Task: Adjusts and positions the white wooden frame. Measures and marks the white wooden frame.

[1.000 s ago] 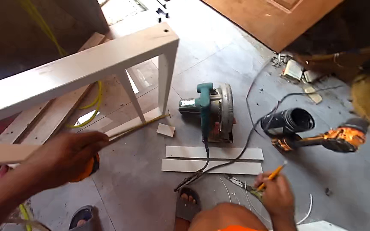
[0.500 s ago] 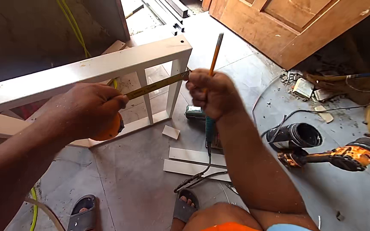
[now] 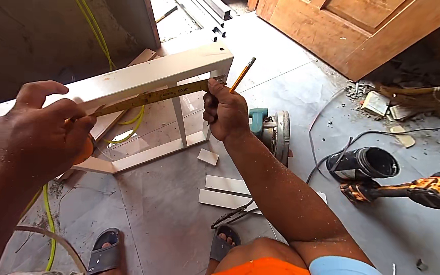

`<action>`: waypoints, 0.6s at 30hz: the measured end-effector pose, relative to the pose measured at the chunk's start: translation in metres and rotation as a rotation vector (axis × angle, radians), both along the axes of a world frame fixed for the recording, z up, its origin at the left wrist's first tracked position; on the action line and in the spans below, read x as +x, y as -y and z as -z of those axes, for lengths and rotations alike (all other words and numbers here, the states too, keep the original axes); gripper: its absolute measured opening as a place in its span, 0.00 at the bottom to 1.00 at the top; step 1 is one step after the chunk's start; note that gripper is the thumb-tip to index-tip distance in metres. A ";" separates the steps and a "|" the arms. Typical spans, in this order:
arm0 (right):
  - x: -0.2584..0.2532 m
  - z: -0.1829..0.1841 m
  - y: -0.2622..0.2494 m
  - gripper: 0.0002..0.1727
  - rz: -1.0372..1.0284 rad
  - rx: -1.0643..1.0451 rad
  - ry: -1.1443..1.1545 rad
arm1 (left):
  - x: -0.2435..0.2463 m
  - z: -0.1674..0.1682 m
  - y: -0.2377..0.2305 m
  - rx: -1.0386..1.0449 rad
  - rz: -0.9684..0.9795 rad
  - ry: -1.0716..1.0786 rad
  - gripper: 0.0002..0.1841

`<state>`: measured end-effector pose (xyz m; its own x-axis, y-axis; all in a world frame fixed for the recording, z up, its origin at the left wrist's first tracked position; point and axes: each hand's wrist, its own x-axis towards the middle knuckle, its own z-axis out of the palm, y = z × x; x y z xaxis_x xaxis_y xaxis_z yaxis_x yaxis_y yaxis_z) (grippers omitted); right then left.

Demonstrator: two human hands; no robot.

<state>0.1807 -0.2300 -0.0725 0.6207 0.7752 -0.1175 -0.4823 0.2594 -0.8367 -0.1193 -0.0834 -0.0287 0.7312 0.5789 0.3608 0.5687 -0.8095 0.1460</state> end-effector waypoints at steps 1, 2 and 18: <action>0.001 0.000 -0.002 0.13 0.011 -0.004 0.006 | 0.004 0.001 0.003 -0.010 -0.019 -0.001 0.24; 0.002 0.000 -0.004 0.13 0.022 -0.007 0.009 | 0.009 0.001 0.008 -0.020 -0.034 0.001 0.23; 0.015 0.006 -0.011 0.13 0.007 0.005 0.094 | 0.032 0.011 0.023 0.004 -0.119 0.039 0.20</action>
